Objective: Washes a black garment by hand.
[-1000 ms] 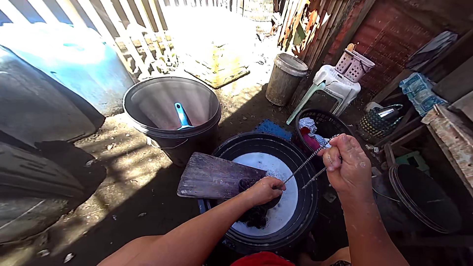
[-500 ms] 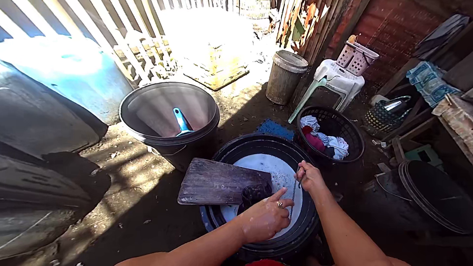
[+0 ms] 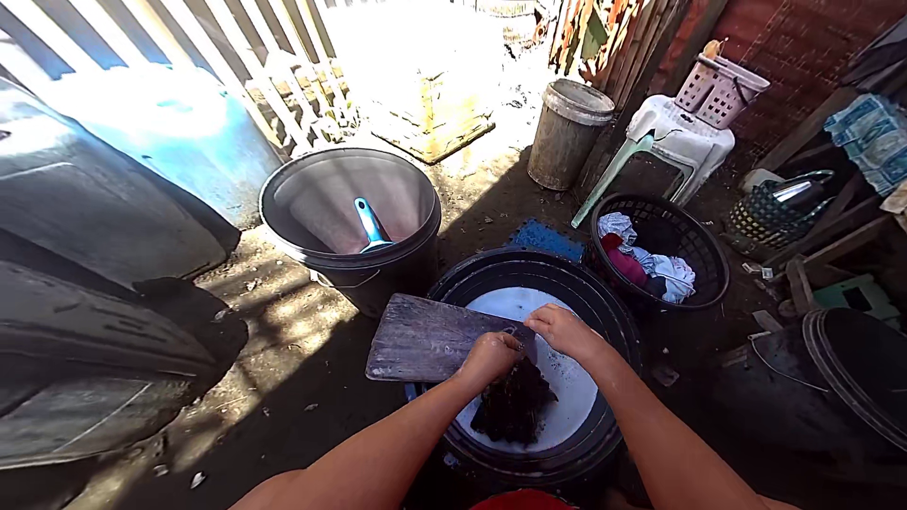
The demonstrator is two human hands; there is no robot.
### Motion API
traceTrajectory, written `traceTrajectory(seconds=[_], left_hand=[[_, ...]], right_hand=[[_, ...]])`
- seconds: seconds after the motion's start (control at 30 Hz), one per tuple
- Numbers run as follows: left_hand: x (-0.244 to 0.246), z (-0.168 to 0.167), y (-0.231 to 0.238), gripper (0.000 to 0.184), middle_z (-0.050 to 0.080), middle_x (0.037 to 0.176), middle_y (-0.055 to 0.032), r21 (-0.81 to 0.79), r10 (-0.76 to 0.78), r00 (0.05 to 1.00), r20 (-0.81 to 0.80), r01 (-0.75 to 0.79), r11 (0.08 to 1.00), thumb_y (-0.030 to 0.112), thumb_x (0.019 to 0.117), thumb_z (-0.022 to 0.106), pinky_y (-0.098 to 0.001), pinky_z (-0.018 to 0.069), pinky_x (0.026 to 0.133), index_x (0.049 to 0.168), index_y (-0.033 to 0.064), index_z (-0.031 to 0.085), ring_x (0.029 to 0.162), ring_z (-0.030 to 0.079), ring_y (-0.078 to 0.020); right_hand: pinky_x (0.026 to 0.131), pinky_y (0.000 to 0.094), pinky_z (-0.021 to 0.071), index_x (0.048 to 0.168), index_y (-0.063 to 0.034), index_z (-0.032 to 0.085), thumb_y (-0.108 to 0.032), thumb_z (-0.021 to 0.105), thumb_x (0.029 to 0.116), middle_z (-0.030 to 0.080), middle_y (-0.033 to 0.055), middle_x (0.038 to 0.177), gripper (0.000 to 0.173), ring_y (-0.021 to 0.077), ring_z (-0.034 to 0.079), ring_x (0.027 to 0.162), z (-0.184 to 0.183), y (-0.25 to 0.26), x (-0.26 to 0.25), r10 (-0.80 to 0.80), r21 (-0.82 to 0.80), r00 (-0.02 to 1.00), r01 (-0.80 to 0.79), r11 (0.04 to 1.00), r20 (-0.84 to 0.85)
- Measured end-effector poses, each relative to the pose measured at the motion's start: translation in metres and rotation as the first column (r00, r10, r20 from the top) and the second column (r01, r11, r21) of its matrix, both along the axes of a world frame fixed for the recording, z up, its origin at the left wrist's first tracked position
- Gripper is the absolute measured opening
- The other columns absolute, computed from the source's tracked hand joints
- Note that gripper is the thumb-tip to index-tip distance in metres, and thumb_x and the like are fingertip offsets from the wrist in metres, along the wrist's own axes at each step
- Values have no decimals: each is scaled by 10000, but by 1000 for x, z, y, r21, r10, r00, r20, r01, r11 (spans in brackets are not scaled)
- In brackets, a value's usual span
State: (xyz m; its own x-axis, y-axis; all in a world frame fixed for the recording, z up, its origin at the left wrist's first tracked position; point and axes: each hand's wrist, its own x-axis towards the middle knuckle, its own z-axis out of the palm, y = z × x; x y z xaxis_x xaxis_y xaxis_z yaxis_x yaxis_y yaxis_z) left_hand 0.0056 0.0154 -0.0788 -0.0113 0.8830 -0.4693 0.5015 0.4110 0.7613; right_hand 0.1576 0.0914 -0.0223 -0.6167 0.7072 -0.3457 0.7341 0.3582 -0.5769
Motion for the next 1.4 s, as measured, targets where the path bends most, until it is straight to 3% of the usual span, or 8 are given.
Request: traceTrajectory(seconds=[0.17, 0.23, 0.37, 0.6, 0.77, 0.97, 1.17, 1.4], left_hand=[[-4, -9, 6, 137, 732, 993, -117, -71, 324, 918, 229, -316, 946, 73, 923, 722, -412, 578, 799, 1052, 28, 717, 852, 700, -205], [2, -9, 6, 135, 725, 990, -120, -61, 329, 911, 247, -324, 944, 68, 932, 705, -412, 577, 800, 1058, 19, 712, 860, 694, -208], [5, -8, 7, 117, 723, 968, -113, -19, 270, 951, 149, -270, 963, 94, 924, 712, -439, 565, 795, 1030, 51, 735, 852, 688, -220], [10, -4, -1, 187, 718, 1003, -132, -188, 465, 768, 440, -428, 884, 30, 944, 668, -340, 573, 672, 1125, -13, 655, 773, 685, -194], [6, -8, -2, 177, 718, 954, -135, -257, 536, 667, 517, -476, 841, 22, 963, 633, -312, 553, 636, 1133, -25, 633, 721, 668, -173], [-6, -16, 2, 152, 705, 968, -128, -285, 565, 609, 556, -499, 818, 19, 991, 587, -311, 565, 645, 1137, -22, 602, 748, 677, -173], [-7, -14, -5, 133, 723, 1142, -73, -141, 367, 765, 529, -348, 927, 3, 978, 523, -358, 457, 800, 1025, 29, 645, 1002, 627, -163], [2, -15, -1, 232, 665, 1309, -41, 208, -357, 934, -18, 353, 912, 58, 964, 559, -533, 323, 1120, 970, 90, 788, 1363, 471, -247]], right_hand=[[793, 396, 595, 1473, -5, 484, -141, 455, 1071, 713, 163, 1089, 425, 209, 709, 802, -34, -69, 35, -211, -678, 973, 93, 729, -93], [748, 400, 594, 1624, -82, 226, -106, 444, 1054, 678, 174, 1173, 611, 211, 696, 756, -53, -87, 31, -201, -721, 975, 69, 690, -99], [686, 362, 596, 1640, -100, 151, -127, 435, 1061, 649, 155, 1205, 646, 183, 677, 699, -73, -95, 20, -344, -704, 929, 153, 693, -137], [655, 342, 573, 1600, -115, 206, -272, 483, 1089, 569, 149, 1320, 603, 174, 656, 730, -93, -97, 2, -500, -758, 858, 247, 604, -118], [633, 349, 572, 1352, -80, 470, -303, 464, 1105, 576, 69, 918, 333, 167, 581, 609, -109, -94, -5, -727, -852, 664, 268, 450, -175], [658, 312, 565, 1100, -43, 545, -275, 413, 1116, 541, 10, 775, 267, 120, 572, 607, -102, -88, 10, -640, -769, 729, 258, 586, -243], [670, 272, 542, 923, -9, 592, -216, 443, 1101, 532, 11, 735, 311, 95, 567, 632, -72, -77, 27, -619, -612, 725, 351, 709, -302], [618, 260, 472, 908, 9, 630, -212, 516, 1081, 505, 21, 697, 303, 92, 499, 597, -41, -54, 39, -566, -436, 780, 427, 793, -267]])
